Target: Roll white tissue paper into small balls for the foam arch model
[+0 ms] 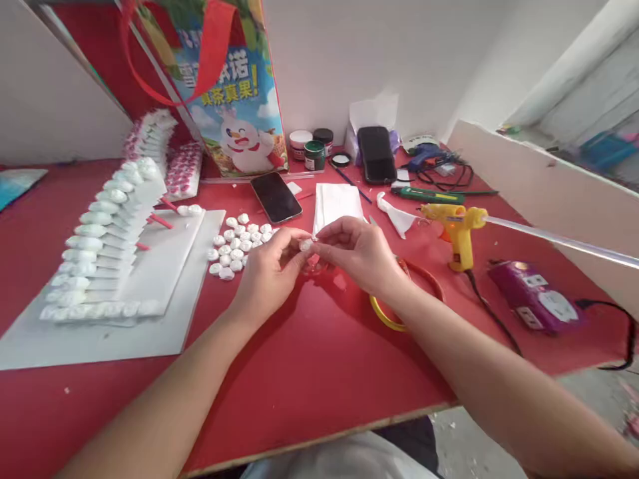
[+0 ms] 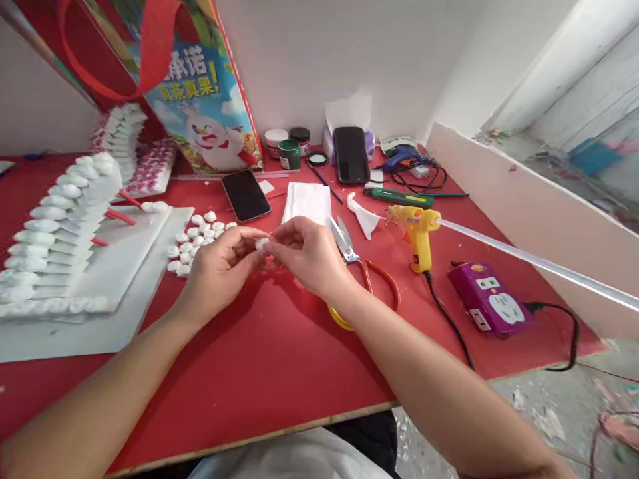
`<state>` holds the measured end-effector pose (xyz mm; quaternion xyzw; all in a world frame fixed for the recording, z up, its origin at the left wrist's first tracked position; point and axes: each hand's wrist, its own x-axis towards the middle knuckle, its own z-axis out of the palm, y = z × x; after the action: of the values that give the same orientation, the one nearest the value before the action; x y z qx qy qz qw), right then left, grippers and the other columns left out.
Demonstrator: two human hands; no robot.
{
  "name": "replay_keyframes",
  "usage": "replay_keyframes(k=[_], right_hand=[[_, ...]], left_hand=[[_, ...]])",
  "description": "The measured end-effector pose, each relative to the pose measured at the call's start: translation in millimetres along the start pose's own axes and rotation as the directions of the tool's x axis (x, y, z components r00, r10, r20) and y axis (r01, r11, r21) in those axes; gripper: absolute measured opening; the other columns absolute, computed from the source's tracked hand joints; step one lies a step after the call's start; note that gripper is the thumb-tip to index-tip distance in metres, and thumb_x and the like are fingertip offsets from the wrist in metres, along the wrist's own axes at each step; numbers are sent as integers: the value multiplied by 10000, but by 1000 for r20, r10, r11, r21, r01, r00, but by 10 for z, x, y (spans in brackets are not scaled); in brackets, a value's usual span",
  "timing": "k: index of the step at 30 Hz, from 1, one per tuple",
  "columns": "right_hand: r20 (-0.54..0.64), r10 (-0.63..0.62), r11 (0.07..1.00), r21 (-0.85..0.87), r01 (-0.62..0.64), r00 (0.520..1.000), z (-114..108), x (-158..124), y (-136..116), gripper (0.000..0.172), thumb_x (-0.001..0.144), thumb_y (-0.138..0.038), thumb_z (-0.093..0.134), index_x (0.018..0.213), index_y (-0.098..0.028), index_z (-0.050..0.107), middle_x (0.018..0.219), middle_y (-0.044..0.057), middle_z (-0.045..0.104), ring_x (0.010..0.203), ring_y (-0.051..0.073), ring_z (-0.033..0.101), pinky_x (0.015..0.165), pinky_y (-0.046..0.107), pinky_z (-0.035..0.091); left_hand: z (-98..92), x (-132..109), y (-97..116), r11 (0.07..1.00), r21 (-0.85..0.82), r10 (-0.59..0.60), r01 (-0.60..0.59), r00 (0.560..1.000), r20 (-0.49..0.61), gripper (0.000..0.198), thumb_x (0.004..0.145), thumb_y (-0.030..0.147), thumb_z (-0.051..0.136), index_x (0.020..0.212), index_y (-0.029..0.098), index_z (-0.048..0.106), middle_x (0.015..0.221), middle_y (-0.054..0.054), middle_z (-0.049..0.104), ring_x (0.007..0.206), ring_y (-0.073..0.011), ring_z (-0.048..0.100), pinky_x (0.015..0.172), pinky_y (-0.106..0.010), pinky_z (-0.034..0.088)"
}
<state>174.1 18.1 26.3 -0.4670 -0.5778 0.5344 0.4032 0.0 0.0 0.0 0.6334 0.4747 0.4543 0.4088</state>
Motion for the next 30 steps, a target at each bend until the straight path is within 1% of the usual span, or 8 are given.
replay_keyframes(k=[4, 7, 9, 13, 18, 24, 27, 30], right_hand=[[-119, -141, 908, -411, 81, 983, -211, -120, -296, 216, 896, -319, 689, 752, -185, 602, 656, 8, 676, 537, 145, 645, 542, 261, 437], [-40, -104, 447, -894, 11, 994, -318, -284, -532, 248, 897, -147, 612, 659, -192, 558, 573, 27, 581, 536, 179, 601, 510, 280, 298], [-43, 47, 96, -994, -48, 998, -365, -422, -599, 211, 849, -78, 618, 677, -188, 566, 568, 47, 563, 519, 207, 593, 484, 290, 218], [-76, 186, -165, -985, -45, 980, -452, -671, -445, 164, 945, -284, 622, 896, -129, 644, 795, 169, 674, 613, 270, 665, 474, 295, 244], [-103, 261, -172, -983, -59, 960, -488, -713, -252, 246, 931, -250, 574, 1086, -63, 614, 940, 230, 687, 788, 309, 709, 571, 314, 349], [-222, 394, 13, -969, -247, 892, -596, -602, -328, 234, 947, -256, 542, 1144, -132, 558, 883, 117, 703, 805, 283, 700, 584, 302, 338], [-206, 315, 167, -949, -268, 927, -730, -670, -257, 285, 945, -252, 518, 1220, -178, 525, 831, 61, 670, 737, 247, 652, 580, 293, 350], [-156, 136, 460, -865, -201, 978, -785, -767, -170, 433, 939, -350, 547, 1331, -208, 434, 759, 3, 615, 669, 214, 595, 597, 289, 405]], left_hand=[[0, 25, 40, 959, -243, -141, 147, 989, 41, 234, 947, 373, 697, 1021, 188, 574, 852, -10, 720, 643, -158, 707, 618, -305, 596], [-20, 38, 81, 869, -432, -214, 242, 970, 113, 259, 921, 375, 730, 994, 174, 585, 844, -37, 745, 633, -158, 704, 612, -299, 597], [-38, 49, 96, 778, -554, -249, 295, 955, 159, 256, 881, 350, 779, 949, 154, 630, 803, -32, 734, 609, -119, 667, 606, -248, 573], [-67, 72, 92, 592, -712, -313, 378, 922, 229, 254, 746, 250, 897, 878, 129, 717, 770, -6, 697, 623, -66, 624, 613, -165, 542], [-64, 76, 101, 499, -749, -382, 436, 887, 261, 281, 660, 157, 935, 878, 132, 760, 820, -39, 746, 674, -85, 681, 653, -162, 584], [-62, 65, 103, 455, -769, -387, 448, 878, 282, 268, 668, 162, 933, 875, 142, 763, 793, -47, 753, 659, -89, 692, 643, -160, 600], [-63, 71, 90, 457, -773, -383, 440, 882, 275, 279, 673, 171, 940, 889, 133, 768, 818, -49, 759, 688, -87, 703, 658, -151, 605], [-54, 73, 94, 467, -773, -366, 430, 889, 274, 291, 681, 196, 945, 904, 124, 772, 839, -57, 770, 702, -86, 709, 672, -152, 610]])
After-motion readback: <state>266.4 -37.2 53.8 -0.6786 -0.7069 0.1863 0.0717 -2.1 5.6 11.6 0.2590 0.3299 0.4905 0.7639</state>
